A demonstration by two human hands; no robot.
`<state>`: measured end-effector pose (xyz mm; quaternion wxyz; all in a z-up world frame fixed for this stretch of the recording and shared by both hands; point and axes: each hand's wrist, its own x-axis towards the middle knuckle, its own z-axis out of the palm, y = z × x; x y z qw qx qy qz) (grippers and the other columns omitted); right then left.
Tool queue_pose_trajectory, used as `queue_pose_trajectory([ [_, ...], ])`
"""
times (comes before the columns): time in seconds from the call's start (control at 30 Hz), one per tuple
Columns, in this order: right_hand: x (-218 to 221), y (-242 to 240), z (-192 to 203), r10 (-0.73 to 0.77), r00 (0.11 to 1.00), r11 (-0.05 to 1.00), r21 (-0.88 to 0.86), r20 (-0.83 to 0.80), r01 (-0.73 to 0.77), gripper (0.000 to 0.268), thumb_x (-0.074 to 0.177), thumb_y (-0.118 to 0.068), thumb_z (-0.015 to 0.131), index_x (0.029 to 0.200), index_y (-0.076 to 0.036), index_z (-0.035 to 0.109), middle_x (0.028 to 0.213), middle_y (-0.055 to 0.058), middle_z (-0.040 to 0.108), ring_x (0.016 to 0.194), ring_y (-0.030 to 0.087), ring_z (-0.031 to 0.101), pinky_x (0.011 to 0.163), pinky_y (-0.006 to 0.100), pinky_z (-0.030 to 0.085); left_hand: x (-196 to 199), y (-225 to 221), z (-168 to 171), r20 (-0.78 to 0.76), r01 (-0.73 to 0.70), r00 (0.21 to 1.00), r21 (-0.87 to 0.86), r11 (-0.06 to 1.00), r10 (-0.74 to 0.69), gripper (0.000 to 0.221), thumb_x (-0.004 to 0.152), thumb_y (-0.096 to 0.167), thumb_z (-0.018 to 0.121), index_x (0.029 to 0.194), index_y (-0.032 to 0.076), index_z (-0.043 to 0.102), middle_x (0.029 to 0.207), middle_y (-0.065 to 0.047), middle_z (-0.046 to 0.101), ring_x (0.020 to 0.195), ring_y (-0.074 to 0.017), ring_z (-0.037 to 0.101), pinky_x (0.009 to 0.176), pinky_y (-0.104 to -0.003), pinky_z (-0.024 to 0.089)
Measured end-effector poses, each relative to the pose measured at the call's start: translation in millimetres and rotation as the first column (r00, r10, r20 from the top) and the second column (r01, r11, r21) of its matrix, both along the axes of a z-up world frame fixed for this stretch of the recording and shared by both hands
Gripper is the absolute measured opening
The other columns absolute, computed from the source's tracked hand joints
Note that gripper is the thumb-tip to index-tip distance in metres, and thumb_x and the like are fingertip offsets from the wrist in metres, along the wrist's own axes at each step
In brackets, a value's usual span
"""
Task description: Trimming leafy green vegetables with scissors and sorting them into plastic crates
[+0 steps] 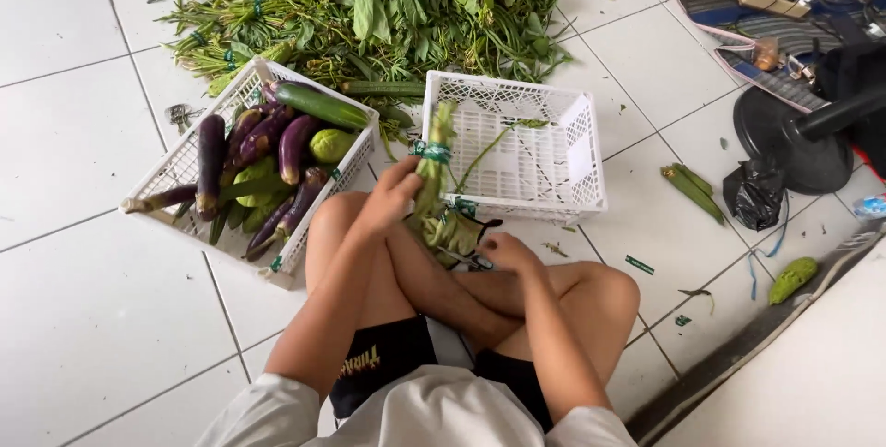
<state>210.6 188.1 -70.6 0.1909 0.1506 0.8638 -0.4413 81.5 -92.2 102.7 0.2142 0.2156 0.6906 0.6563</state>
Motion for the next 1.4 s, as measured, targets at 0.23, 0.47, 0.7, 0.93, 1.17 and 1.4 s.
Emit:
queue_pose_trajectory([
  [0.23, -21.3, 59.9, -150.8, -0.049, 0.981, 0.9, 0.434, 0.188, -0.038, 0.014, 0.068, -0.021, 0.081, 0.072, -0.008, 0.077, 0.078, 0.019, 0.072, 0.076, 0.036, 0.072, 0.068, 0.044, 0.057, 71.9, -123.2, 26.7, 0.036, -0.173, 0.982, 0.552, 0.816, 0.183, 0.053, 0.072, 0.02, 0.043, 0.114, -0.007, 0.064, 0.083, -0.015, 0.057, 0.067, -0.0209, 0.055, 0.055, -0.031, 0.042],
  [0.47, 6.4, 11.0, -43.4, 0.007, 0.973, 0.906, 0.411, 0.233, -0.105, 0.071, 0.065, -0.062, 0.087, 0.092, 0.002, 0.071, 0.08, 0.009, 0.07, 0.073, 0.024, 0.062, 0.075, 0.034, 0.051, 120.8, -210.1, 6.9, 0.07, -0.267, 0.958, 0.571, 0.777, 0.277, 0.062, 0.101, 0.06, 0.047, 0.12, 0.003, 0.062, 0.095, -0.008, 0.063, 0.081, -0.018, 0.057, 0.076, -0.032, 0.041],
  [0.7, -4.1, 2.4, -45.3, -0.001, 0.933, 0.934, 0.332, 0.361, -0.128, 0.067, 0.082, -0.047, 0.084, 0.119, 0.008, 0.069, 0.116, 0.023, 0.072, 0.115, 0.039, 0.068, 0.095, 0.054, 0.055, 104.6, -176.0, -54.2, 0.206, -0.355, 0.933, 0.653, 0.669, 0.294, 0.039, 0.098, 0.037, 0.06, 0.099, -0.002, 0.06, 0.087, -0.017, 0.055, 0.073, -0.0272, 0.059, 0.071, -0.041, 0.051],
  [0.93, -7.2, 26.2, -36.4, 0.03, 0.994, 0.96, 0.273, 0.102, -0.057, 0.027, 0.075, -0.03, 0.085, 0.078, -0.007, 0.073, 0.08, 0.014, 0.073, 0.085, 0.033, 0.07, 0.077, 0.044, 0.053, 79.2, -155.4, -18.3, -0.163, -0.115, 0.957, 0.547, 0.829, 0.24, 0.04, 0.093, 0.038, 0.062, 0.087, -0.002, 0.059, 0.088, -0.017, 0.051, 0.085, -0.0265, 0.051, 0.081, -0.038, 0.043],
  [1.17, -2.7, 36.8, 122.4, -0.262, 0.929, 0.945, 0.126, -0.26, 0.302, 0.026, 0.079, -0.033, 0.076, 0.075, -0.009, 0.068, 0.069, 0.009, 0.067, 0.071, 0.022, 0.063, 0.068, 0.035, 0.048, 46.3, -162.8, -31.0, -0.396, -0.461, 0.866, -0.398, 0.793, 0.305, 0.051, 0.084, 0.035, 0.08, 0.117, -0.004, 0.071, 0.141, -0.023, 0.056, 0.115, -0.0535, 0.059, 0.101, -0.065, 0.045],
  [1.4, -57.2, 23.5, 15.3, -0.451, 0.819, 0.854, 0.095, -0.355, 0.511, 0.037, 0.076, -0.036, 0.082, 0.09, -0.004, 0.068, 0.141, 0.016, 0.062, 0.135, 0.039, 0.053, 0.112, 0.048, 0.045, -11.9, -169.5, -136.5, -0.329, -0.395, 0.916, -0.844, 0.364, 0.231, 0.064, 0.089, 0.047, 0.069, 0.133, 0.001, 0.071, 0.155, -0.014, 0.047, 0.137, -0.0389, 0.046, 0.104, -0.06, 0.044],
])
